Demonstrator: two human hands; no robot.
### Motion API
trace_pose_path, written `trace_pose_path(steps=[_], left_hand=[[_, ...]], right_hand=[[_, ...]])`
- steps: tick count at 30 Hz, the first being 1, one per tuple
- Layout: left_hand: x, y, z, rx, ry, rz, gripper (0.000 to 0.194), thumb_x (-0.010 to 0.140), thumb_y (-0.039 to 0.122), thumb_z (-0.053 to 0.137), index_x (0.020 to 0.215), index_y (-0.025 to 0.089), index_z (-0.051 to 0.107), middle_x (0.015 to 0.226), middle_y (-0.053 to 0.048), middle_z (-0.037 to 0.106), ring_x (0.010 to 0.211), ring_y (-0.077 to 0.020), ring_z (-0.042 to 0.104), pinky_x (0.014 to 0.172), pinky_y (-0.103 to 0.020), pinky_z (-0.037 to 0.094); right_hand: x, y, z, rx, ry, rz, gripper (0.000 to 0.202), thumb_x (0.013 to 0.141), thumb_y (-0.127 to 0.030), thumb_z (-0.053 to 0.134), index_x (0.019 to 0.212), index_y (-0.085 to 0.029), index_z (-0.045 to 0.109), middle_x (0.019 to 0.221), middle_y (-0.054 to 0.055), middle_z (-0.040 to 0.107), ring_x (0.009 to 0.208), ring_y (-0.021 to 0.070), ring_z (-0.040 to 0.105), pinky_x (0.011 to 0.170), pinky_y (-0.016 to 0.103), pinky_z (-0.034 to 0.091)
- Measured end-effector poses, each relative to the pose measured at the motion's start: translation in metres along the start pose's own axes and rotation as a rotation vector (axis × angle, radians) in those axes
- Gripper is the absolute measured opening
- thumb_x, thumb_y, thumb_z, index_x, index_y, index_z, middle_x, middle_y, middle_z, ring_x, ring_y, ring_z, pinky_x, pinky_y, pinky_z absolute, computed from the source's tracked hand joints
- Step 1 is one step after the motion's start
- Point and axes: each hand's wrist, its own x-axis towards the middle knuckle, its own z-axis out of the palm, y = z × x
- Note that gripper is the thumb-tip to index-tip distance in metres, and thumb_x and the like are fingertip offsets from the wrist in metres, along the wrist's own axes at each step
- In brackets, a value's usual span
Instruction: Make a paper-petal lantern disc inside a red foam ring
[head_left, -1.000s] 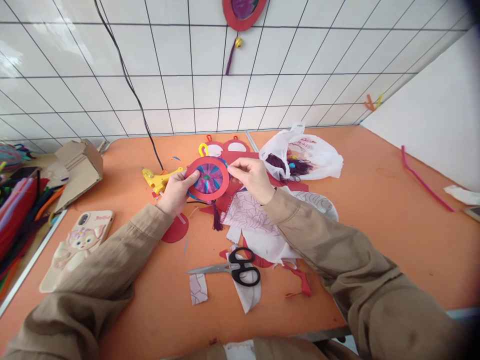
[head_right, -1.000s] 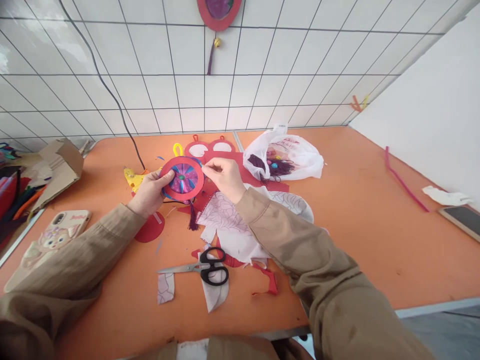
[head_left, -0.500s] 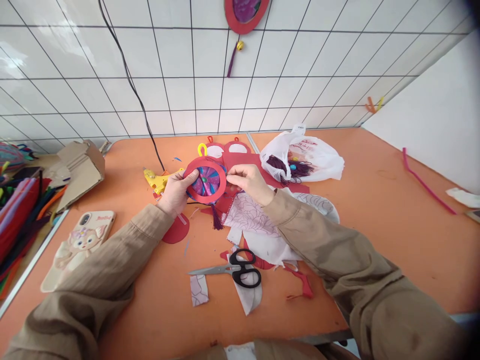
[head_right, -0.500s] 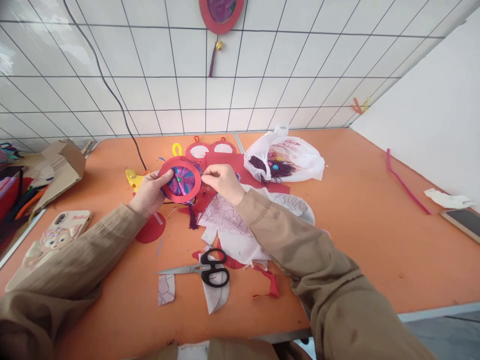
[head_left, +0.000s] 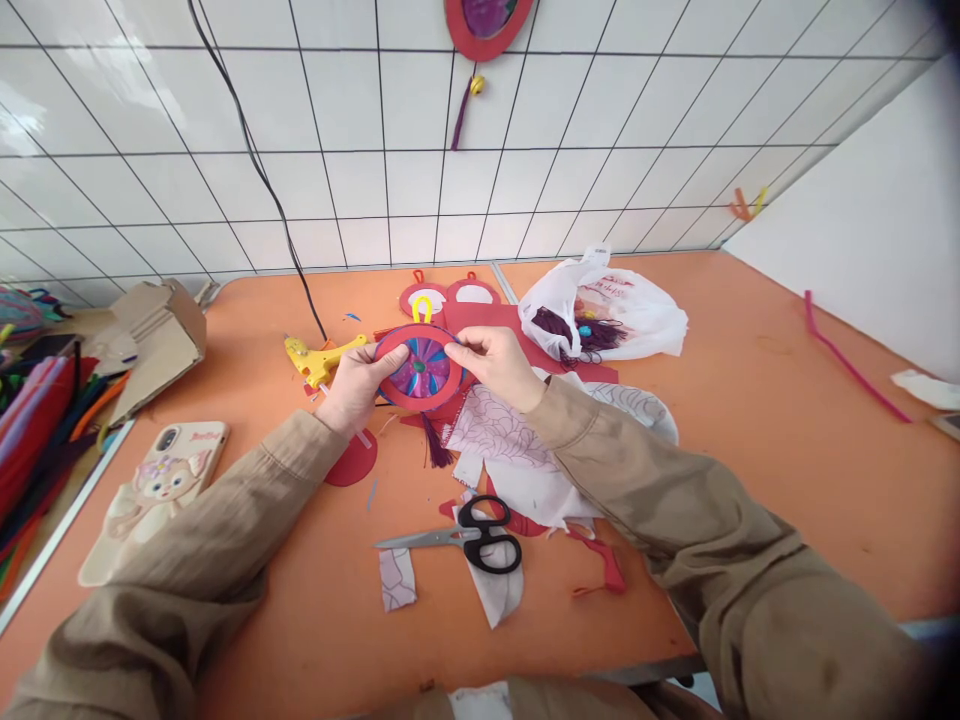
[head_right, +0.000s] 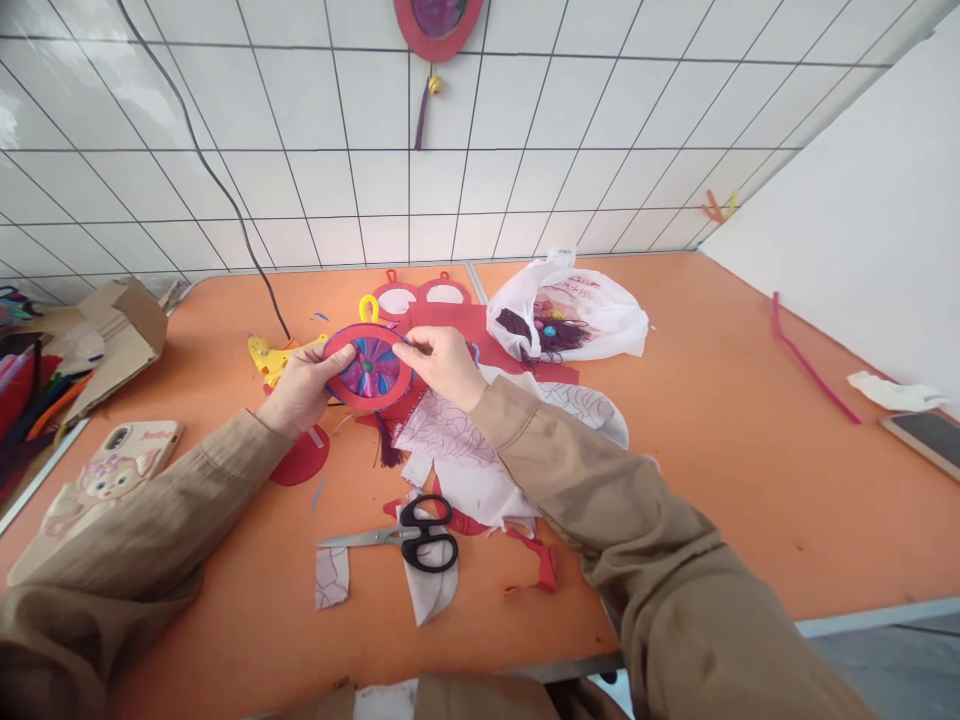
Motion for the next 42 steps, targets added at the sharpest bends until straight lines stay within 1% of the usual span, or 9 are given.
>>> trace_pose_path(steps=[4, 9, 13, 18, 22, 25, 30, 35, 42], left_hand=[[0.0, 0.001, -0.001, -0.022, -0.041, 0.007, 0.035, 0.053, 0.04, 0.093, 0.068, 0.014, 0.075, 0.064, -0.003, 0.075, 0.054, -0.0127, 0.067, 0.057, -0.023, 0.057], [-0.002, 0.006, -0.003, 0.031, -0.136, -0.086, 0.04, 0.05, 0.032, 0.095, 0.079, 0.012, 0.077, 0.07, -0.007, 0.077, 0.062, -0.0194, 0.072, 0.06, -0.029, 0.06], [-0.001, 0.004, -0.004, 0.088, -0.126, -0.167, 0.039, 0.048, 0.027, 0.095, 0.076, 0.009, 0.075, 0.064, -0.007, 0.074, 0.059, -0.0218, 0.072, 0.057, -0.032, 0.061], [-0.002, 0.009, -0.002, 0.141, -0.076, -0.147, 0.036, 0.043, 0.021, 0.094, 0.071, 0.011, 0.074, 0.062, -0.005, 0.073, 0.051, -0.0189, 0.068, 0.05, -0.031, 0.061], [-0.006, 0.022, 0.0, 0.142, -0.09, -0.178, 0.03, 0.049, 0.02, 0.092, 0.072, 0.013, 0.074, 0.061, -0.004, 0.073, 0.045, -0.0157, 0.065, 0.041, -0.024, 0.056], [-0.005, 0.025, -0.003, 0.173, -0.109, -0.256, 0.029, 0.054, 0.021, 0.091, 0.077, 0.011, 0.075, 0.066, -0.007, 0.074, 0.047, -0.0165, 0.066, 0.038, -0.023, 0.055], [0.002, 0.015, -0.012, 0.212, -0.122, -0.342, 0.032, 0.054, 0.02, 0.092, 0.078, 0.009, 0.074, 0.07, -0.01, 0.075, 0.052, -0.017, 0.068, 0.044, -0.023, 0.058], [0.006, 0.007, -0.016, 0.171, -0.149, -0.325, 0.035, 0.052, 0.022, 0.094, 0.079, 0.01, 0.075, 0.074, -0.01, 0.076, 0.059, -0.0191, 0.071, 0.051, -0.028, 0.062], [0.007, 0.003, -0.016, 0.108, -0.086, -0.311, 0.026, 0.059, 0.022, 0.091, 0.076, 0.01, 0.075, 0.071, -0.01, 0.076, 0.058, -0.0187, 0.071, 0.059, -0.03, 0.062]], right_hand=[[0.0, -0.001, -0.001, 0.017, 0.025, 0.012, 0.045, 0.08, -0.048, 0.06, 0.056, -0.022, 0.03, 0.058, -0.005, 0.026, 0.057, 0.0102, 0.025, 0.054, 0.029, 0.022], [0.001, -0.002, -0.002, 0.073, 0.064, 0.083, 0.042, 0.077, -0.048, 0.06, 0.055, -0.022, 0.036, 0.057, -0.005, 0.029, 0.055, 0.0107, 0.028, 0.053, 0.029, 0.023], [0.002, -0.001, -0.003, 0.058, 0.094, 0.076, 0.043, 0.076, -0.049, 0.062, 0.053, -0.021, 0.038, 0.055, -0.004, 0.029, 0.053, 0.0099, 0.027, 0.051, 0.028, 0.023], [0.0, -0.003, -0.005, 0.081, 0.078, 0.117, 0.041, 0.076, -0.049, 0.063, 0.054, -0.021, 0.042, 0.051, -0.004, 0.037, 0.049, 0.0109, 0.039, 0.048, 0.027, 0.029], [-0.002, -0.004, -0.005, 0.155, 0.09, 0.092, 0.042, 0.076, -0.048, 0.064, 0.054, -0.022, 0.039, 0.051, -0.004, 0.036, 0.048, 0.0098, 0.037, 0.046, 0.026, 0.029], [-0.002, 0.001, -0.002, 0.194, 0.041, 0.143, 0.044, 0.076, -0.051, 0.066, 0.055, -0.022, 0.04, 0.051, -0.005, 0.035, 0.047, 0.0088, 0.035, 0.045, 0.026, 0.027], [0.0, 0.012, 0.002, 0.072, -0.019, 0.141, 0.051, 0.074, -0.056, 0.067, 0.051, -0.022, 0.037, 0.048, -0.006, 0.033, 0.045, 0.0087, 0.036, 0.046, 0.026, 0.026], [0.002, 0.016, 0.003, 0.023, -0.001, 0.101, 0.053, 0.076, -0.055, 0.064, 0.052, -0.022, 0.031, 0.048, -0.007, 0.029, 0.046, 0.0085, 0.034, 0.047, 0.026, 0.025], [0.001, 0.018, 0.004, 0.0, 0.003, 0.069, 0.047, 0.078, -0.047, 0.061, 0.053, -0.022, 0.03, 0.049, -0.007, 0.029, 0.047, 0.0086, 0.033, 0.049, 0.026, 0.025]])
